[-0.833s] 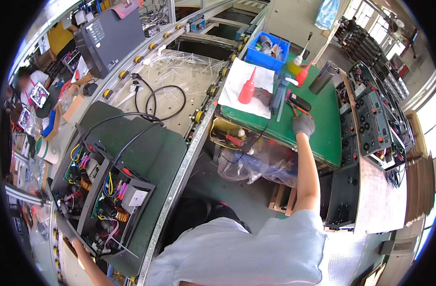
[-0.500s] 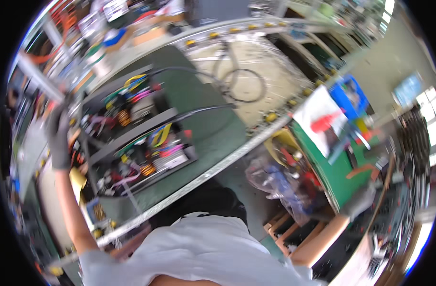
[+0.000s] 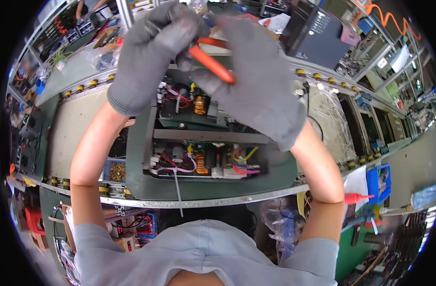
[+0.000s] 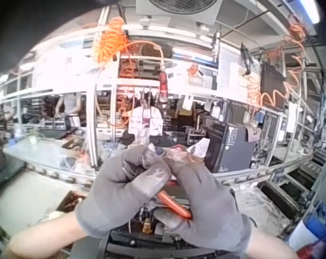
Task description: The recorder assembles industrial power supply units on a conveyor belt, connecting internal wires, applying hot glue, securing covers with an electric screwdriver, and applying labels.
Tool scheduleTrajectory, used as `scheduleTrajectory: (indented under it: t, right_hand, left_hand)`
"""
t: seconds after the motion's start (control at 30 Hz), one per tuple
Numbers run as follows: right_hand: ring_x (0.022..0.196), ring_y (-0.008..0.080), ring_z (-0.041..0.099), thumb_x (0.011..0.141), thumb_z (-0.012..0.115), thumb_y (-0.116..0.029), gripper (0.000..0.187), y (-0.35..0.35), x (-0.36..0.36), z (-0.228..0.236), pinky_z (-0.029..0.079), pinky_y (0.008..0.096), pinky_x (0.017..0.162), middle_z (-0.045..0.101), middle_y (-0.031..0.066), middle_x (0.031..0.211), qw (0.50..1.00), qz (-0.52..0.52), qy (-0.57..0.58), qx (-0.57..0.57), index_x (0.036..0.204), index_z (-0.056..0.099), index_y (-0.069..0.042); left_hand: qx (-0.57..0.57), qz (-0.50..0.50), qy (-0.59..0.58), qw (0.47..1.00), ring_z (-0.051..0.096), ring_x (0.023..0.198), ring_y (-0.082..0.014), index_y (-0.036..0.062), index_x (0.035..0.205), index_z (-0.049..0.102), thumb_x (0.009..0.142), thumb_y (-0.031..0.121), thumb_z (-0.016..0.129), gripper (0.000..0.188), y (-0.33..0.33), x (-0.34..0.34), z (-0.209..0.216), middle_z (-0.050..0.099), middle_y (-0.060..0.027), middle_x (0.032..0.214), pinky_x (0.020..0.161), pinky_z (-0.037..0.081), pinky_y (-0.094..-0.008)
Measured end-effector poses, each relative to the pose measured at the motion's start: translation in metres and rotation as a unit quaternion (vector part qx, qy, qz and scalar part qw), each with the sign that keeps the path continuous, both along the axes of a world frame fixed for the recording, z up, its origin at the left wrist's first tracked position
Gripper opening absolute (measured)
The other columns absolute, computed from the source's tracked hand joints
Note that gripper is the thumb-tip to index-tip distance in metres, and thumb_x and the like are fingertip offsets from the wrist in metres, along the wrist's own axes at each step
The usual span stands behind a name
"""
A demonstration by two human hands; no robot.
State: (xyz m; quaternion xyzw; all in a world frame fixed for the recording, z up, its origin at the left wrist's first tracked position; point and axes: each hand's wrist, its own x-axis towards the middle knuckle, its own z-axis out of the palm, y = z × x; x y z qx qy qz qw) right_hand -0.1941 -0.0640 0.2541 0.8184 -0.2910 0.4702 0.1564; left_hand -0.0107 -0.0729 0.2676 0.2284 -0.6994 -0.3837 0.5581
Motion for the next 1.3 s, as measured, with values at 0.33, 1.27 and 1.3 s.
scheduleTrajectory:
  t: [0.33, 1.27, 1.3]
  right_hand:
    - [0.107, 0.0156, 0.057, 0.08, 0.067, -0.019, 0.03, -0.087, 0.025, -0.045, 0.036, 0.0428, 0.108, 0.058, -0.0013, 0.099, 0.853, -0.096, 0.512, -0.03, 0.11, 0.062, -0.019]
    - [0.094, 0.0154, 0.056, 0.074, 0.069, -0.024, 0.028, -0.002, 0.021, -0.031, 0.046, 0.0412, 0.098, 0.052, -0.0026, 0.088, 0.901, 0.037, 0.395, -0.175, 0.102, 0.064, -0.021]
    - [0.095, 0.0153, 0.055, 0.075, 0.068, -0.023, 0.027, 0.01, 0.023, -0.038, 0.045, 0.0414, 0.1, 0.052, -0.0028, 0.088, 0.889, 0.062, 0.41, -0.196, 0.101, 0.064, -0.021]
  left_hand:
    - [0.022, 0.098, -0.434, 0.895, 0.063, 0.091, -0.0123, 0.0021, 0.117, 0.065, 0.09, 0.022, 0.069, 0.034, -0.024, 0.121, -0.1, 0.069, -0.0078, 0.098, 0.081, 0.051, -0.0295]
    - [0.091, 0.346, -0.033, 0.933, 0.061, 0.078, -0.0126, -0.0033, 0.092, 0.068, 0.096, 0.028, 0.062, 0.032, 0.136, 0.113, -0.106, 0.066, -0.0101, 0.084, 0.073, 0.049, -0.0275]
    - [0.107, 0.326, -0.053, 0.938, 0.061, 0.077, -0.0126, -0.0033, 0.091, 0.067, 0.098, 0.033, 0.058, 0.038, 0.158, 0.115, -0.114, 0.065, -0.01, 0.082, 0.072, 0.049, -0.0284]
